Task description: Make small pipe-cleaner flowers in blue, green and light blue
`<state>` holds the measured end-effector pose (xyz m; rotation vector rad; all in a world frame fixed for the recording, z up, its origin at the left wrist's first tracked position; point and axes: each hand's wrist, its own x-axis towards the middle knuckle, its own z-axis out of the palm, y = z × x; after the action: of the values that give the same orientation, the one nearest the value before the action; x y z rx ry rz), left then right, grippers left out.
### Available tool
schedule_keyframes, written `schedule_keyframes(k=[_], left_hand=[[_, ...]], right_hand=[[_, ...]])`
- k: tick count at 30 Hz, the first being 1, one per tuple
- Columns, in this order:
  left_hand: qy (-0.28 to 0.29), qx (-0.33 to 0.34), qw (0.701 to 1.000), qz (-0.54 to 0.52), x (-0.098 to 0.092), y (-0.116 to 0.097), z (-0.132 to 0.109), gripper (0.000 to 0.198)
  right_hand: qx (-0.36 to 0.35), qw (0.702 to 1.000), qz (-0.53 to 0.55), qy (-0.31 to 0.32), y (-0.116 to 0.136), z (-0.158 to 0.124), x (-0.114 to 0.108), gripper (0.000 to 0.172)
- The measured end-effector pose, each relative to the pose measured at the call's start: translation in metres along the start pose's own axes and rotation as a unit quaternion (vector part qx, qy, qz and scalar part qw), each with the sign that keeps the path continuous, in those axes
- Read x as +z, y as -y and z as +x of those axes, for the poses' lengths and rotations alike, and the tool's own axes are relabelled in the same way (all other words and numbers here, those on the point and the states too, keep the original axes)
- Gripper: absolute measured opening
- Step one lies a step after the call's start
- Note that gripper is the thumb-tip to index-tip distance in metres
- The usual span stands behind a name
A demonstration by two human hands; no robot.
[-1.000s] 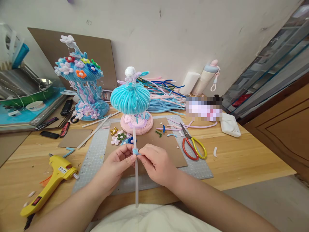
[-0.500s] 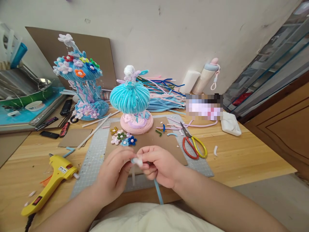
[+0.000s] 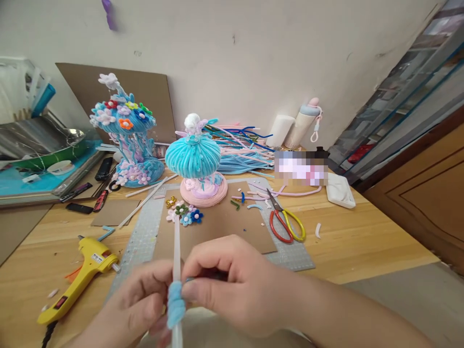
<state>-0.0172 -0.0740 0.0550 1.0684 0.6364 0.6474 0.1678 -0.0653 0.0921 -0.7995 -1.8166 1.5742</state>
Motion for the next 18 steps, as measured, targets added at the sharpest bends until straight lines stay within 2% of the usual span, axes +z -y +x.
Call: schedule_keyframes(k=[2, 4, 6, 8, 11, 13, 14, 16, 18], left_hand=[[-0.051, -0.015, 0.998, -0.029, 0.009, -0.004, -0.006, 0.034], [-0.127, 0.017, 0.992, -0.016, 0.013, -0.006, -0.01, 0.024], [-0.192, 0.056, 0.98, 0.013, 0.013, -0.004, -0.012, 0.018], [-0.23, 0.095, 0.967, 0.061, 0.01, 0.001, -0.012, 0.014], [-0.254, 0.175, 0.933, 0.186, 0.002, 0.011, -0.01, 0.006], [-0.256, 0.259, 0.884, 0.293, -0.004, 0.017, -0.008, 0.009], [-0.249, 0.307, 0.851, 0.344, -0.007, 0.019, -0.006, 0.013], [-0.229, 0.398, 0.773, 0.437, -0.015, 0.018, -0.003, 0.021], [-0.197, 0.468, 0.695, 0.509, -0.023, 0.013, -0.002, 0.028]], right_hand=[[-0.111, 0.982, -0.15, 0.013, 0.001, 0.004, 0.003, 0.019], [-0.197, 0.939, -0.281, 0.004, -0.001, 0.008, 0.005, 0.019], [-0.228, 0.909, -0.349, -0.008, -0.006, 0.012, 0.008, 0.018], [-0.217, 0.911, -0.348, -0.023, -0.01, 0.014, 0.011, 0.018], [-0.123, 0.961, -0.239, -0.06, -0.017, 0.018, 0.017, 0.021], [-0.031, 0.992, -0.102, -0.074, -0.019, 0.021, 0.019, 0.019], [0.015, 0.997, -0.021, -0.069, -0.02, 0.022, 0.019, 0.018], [0.103, 0.984, 0.142, -0.036, -0.021, 0.025, 0.016, 0.019], [0.177, 0.948, 0.263, 0.012, -0.022, 0.027, 0.012, 0.022]])
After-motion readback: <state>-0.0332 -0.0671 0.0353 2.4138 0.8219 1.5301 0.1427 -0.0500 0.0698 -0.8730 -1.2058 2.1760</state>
